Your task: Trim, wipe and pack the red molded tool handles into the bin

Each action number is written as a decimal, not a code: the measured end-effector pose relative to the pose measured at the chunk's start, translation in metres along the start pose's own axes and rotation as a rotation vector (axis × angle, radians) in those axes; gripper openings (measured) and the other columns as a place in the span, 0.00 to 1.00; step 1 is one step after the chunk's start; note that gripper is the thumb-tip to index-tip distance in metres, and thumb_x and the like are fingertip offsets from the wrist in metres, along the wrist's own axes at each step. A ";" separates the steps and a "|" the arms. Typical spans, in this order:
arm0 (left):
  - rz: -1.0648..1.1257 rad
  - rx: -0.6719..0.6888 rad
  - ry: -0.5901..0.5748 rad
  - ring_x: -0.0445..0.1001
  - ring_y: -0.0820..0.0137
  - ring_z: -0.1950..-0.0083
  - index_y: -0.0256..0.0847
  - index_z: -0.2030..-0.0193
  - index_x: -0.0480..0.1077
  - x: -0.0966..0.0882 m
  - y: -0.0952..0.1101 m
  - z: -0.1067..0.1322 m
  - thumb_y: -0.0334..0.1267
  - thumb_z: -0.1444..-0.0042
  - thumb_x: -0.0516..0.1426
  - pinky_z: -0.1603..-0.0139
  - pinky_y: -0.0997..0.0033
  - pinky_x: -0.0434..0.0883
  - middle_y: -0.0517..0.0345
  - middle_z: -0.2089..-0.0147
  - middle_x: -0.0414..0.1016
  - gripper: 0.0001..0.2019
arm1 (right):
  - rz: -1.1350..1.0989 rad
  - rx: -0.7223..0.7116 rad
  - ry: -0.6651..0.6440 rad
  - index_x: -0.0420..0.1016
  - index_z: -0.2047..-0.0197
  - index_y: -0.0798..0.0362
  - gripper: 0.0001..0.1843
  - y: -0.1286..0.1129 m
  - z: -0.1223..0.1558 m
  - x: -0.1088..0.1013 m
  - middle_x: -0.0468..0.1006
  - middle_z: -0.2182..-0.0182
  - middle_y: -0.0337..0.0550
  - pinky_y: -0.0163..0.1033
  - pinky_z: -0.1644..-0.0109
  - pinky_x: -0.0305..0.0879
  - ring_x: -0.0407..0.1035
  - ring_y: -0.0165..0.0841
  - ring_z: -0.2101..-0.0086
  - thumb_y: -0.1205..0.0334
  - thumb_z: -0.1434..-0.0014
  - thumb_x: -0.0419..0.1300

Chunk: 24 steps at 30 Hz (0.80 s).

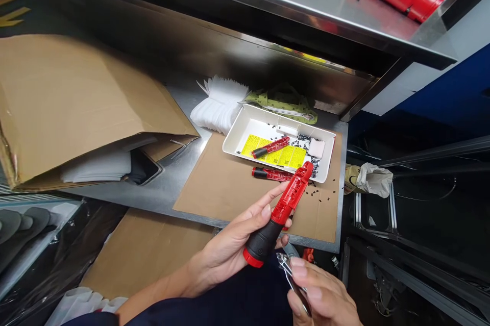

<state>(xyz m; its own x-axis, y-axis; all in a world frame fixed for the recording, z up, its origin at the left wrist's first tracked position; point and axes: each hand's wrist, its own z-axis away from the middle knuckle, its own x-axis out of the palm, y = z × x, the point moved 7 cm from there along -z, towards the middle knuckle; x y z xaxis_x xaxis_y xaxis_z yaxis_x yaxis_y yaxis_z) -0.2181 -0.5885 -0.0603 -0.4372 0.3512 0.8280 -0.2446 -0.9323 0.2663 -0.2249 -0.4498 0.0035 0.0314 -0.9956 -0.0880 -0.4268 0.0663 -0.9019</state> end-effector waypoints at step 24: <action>-0.025 -0.001 -0.043 0.73 0.72 0.62 0.47 0.33 0.63 0.002 -0.001 0.001 0.44 0.45 0.66 0.59 0.72 0.71 0.56 0.60 0.76 0.33 | 0.016 -0.049 -0.090 0.76 0.58 0.52 0.09 0.003 0.004 0.007 0.85 0.64 0.41 0.38 0.61 0.82 0.81 0.35 0.63 0.70 0.42 0.68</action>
<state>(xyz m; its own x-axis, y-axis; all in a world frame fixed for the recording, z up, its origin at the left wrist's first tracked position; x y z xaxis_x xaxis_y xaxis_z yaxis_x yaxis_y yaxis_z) -0.2183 -0.5870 -0.0584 -0.3936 0.3701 0.8415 -0.2556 -0.9233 0.2866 -0.2227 -0.4563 -0.0012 0.1039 -0.9844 -0.1421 -0.4711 0.0771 -0.8787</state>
